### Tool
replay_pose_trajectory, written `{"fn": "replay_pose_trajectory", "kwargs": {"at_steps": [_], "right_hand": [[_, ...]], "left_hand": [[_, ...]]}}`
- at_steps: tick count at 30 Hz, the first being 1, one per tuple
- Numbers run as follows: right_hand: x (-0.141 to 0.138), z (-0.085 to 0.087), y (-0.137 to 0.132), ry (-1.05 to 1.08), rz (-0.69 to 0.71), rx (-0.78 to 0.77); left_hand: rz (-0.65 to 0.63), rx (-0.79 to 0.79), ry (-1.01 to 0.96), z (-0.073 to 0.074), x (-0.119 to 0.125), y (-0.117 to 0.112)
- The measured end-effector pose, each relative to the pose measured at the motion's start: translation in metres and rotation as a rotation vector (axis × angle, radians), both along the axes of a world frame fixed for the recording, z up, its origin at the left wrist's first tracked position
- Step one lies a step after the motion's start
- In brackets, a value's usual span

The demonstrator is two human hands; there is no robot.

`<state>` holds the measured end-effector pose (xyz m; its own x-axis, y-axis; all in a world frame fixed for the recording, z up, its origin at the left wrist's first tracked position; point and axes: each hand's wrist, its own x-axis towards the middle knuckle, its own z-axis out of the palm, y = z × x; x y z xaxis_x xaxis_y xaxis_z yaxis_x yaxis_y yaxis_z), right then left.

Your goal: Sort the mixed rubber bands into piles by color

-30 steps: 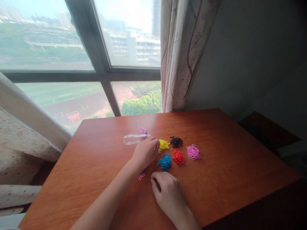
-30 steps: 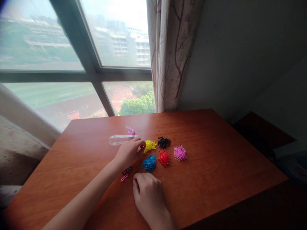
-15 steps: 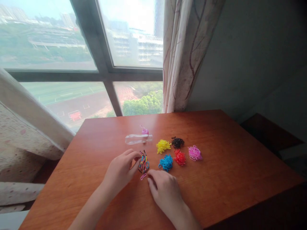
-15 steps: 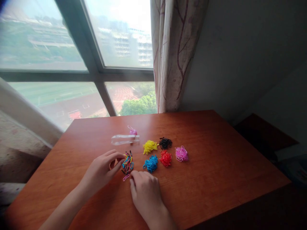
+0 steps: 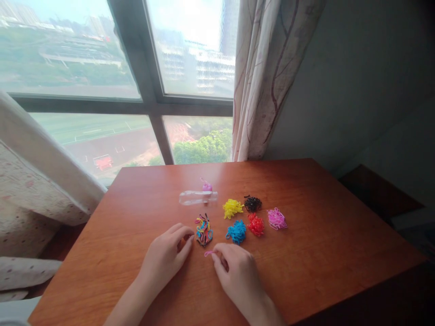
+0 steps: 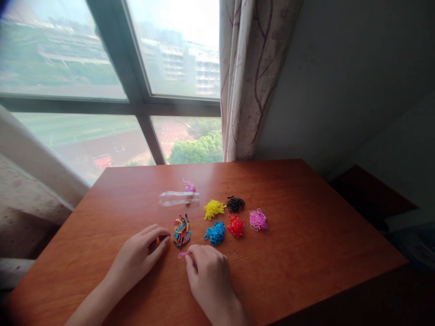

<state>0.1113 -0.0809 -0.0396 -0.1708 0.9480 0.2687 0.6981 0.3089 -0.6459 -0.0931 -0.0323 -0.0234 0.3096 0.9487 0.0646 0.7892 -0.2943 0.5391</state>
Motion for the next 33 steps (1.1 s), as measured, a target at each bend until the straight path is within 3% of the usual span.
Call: {"fn": "replay_pose_trajectory", "kwargs": {"at_steps": [4,11,14,20,26,33], "right_hand": [[0.041,0.005,0.002,0.058,-0.148,0.054],[0.150,0.001,0.026,-0.096,-0.595,0.075],[0.172,-0.001,0.039,-0.117,-0.651,0.013],[0.182,-0.005,0.057,-0.086,-0.639,-0.087],[0.182,-0.002,0.060,-0.101,-0.603,-0.085],[0.153,0.017,0.051,-0.066,-0.555,-0.023]], "left_hand": [[-0.001,0.008,0.009,0.001,0.000,-0.001],[-0.018,-0.003,0.014,-0.001,0.000,-0.002],[-0.018,-0.004,0.015,-0.002,0.000,-0.002],[-0.018,-0.009,0.021,-0.002,-0.001,-0.001],[-0.022,-0.014,0.035,0.000,-0.001,-0.002],[-0.008,-0.032,0.069,0.001,0.000,-0.002]]}}
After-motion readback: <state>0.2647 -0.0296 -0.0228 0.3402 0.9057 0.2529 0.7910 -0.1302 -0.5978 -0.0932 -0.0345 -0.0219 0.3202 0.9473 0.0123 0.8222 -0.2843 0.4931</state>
